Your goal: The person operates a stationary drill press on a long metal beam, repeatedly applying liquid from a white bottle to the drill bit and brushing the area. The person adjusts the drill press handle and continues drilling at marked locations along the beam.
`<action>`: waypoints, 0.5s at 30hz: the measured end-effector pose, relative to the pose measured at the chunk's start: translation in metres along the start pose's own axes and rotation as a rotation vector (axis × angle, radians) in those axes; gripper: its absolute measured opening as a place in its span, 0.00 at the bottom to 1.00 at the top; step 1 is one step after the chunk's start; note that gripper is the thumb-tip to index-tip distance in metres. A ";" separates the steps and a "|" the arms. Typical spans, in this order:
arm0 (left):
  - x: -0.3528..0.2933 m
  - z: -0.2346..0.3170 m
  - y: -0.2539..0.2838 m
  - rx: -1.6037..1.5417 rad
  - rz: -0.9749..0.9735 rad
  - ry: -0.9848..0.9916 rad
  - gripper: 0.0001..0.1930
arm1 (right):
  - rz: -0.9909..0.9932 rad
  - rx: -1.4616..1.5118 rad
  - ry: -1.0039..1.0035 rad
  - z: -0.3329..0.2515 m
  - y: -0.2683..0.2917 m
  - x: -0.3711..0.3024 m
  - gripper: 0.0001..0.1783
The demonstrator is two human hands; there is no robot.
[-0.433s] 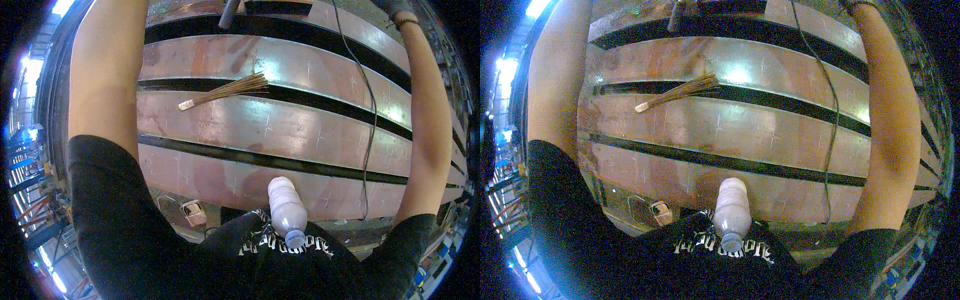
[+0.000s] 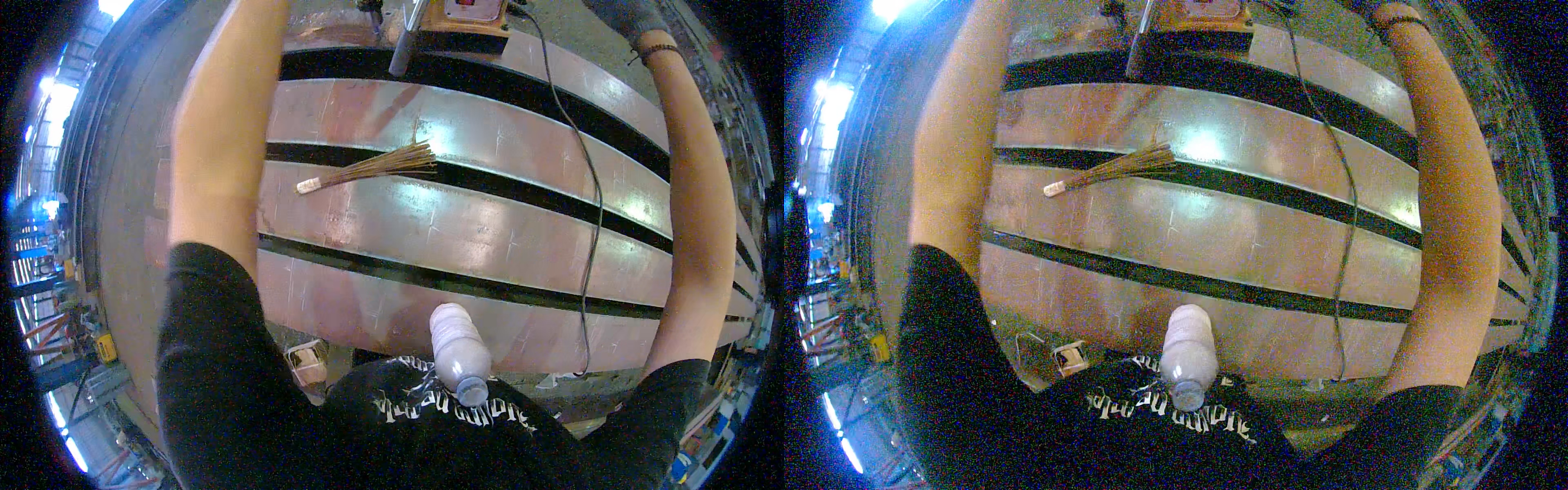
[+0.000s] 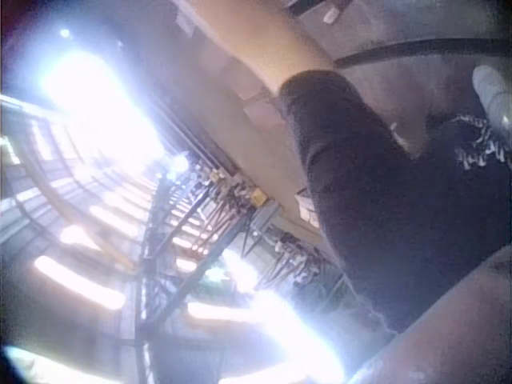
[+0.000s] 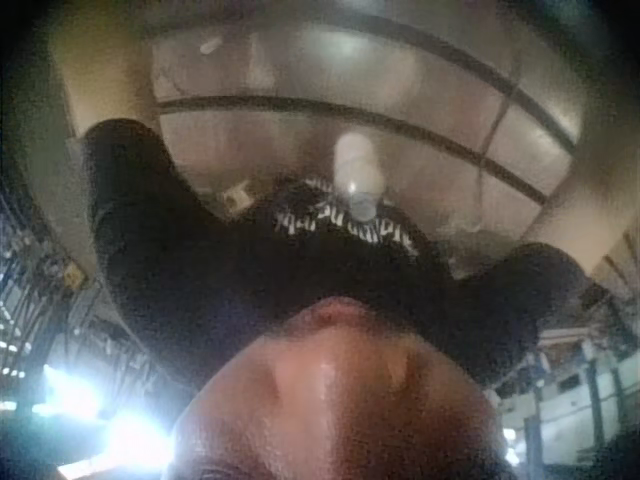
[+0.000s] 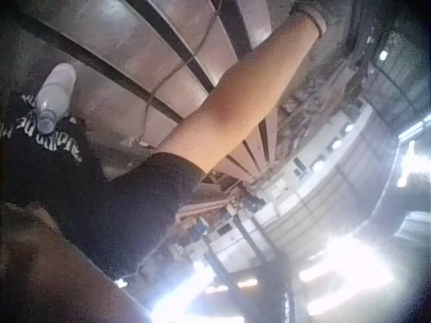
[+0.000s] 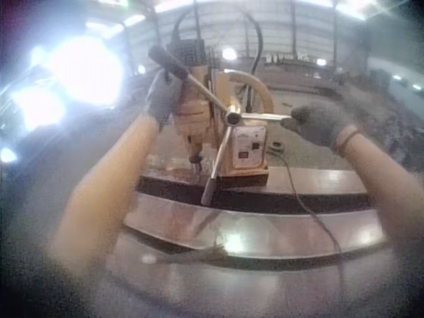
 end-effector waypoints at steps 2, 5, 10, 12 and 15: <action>-0.064 0.088 0.033 0.029 0.260 0.047 0.17 | -0.026 -0.027 -0.042 0.001 0.007 -0.003 0.31; -0.143 0.140 -0.003 -0.293 0.014 0.100 0.16 | -0.037 0.005 -0.046 -0.006 0.018 -0.003 0.32; -0.260 0.127 -0.179 -0.094 -0.784 0.579 0.33 | 0.040 0.105 -0.016 0.016 -0.015 0.010 0.31; -0.267 0.114 -0.216 -0.021 -0.800 0.438 0.35 | 0.014 0.132 -0.014 -0.002 0.005 0.005 0.31; -0.283 0.115 -0.244 0.080 -0.862 0.332 0.30 | 0.009 0.126 0.003 -0.008 0.004 0.007 0.31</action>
Point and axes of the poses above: each hand's wrist, its own x-axis towards the middle knuckle, its own y-axis out of the back of the hand, z = x × y, the point moved 10 cm from there along x, towards the middle knuckle, and after that the axes turned 4 degrees about -x, right-handed, at the moved point
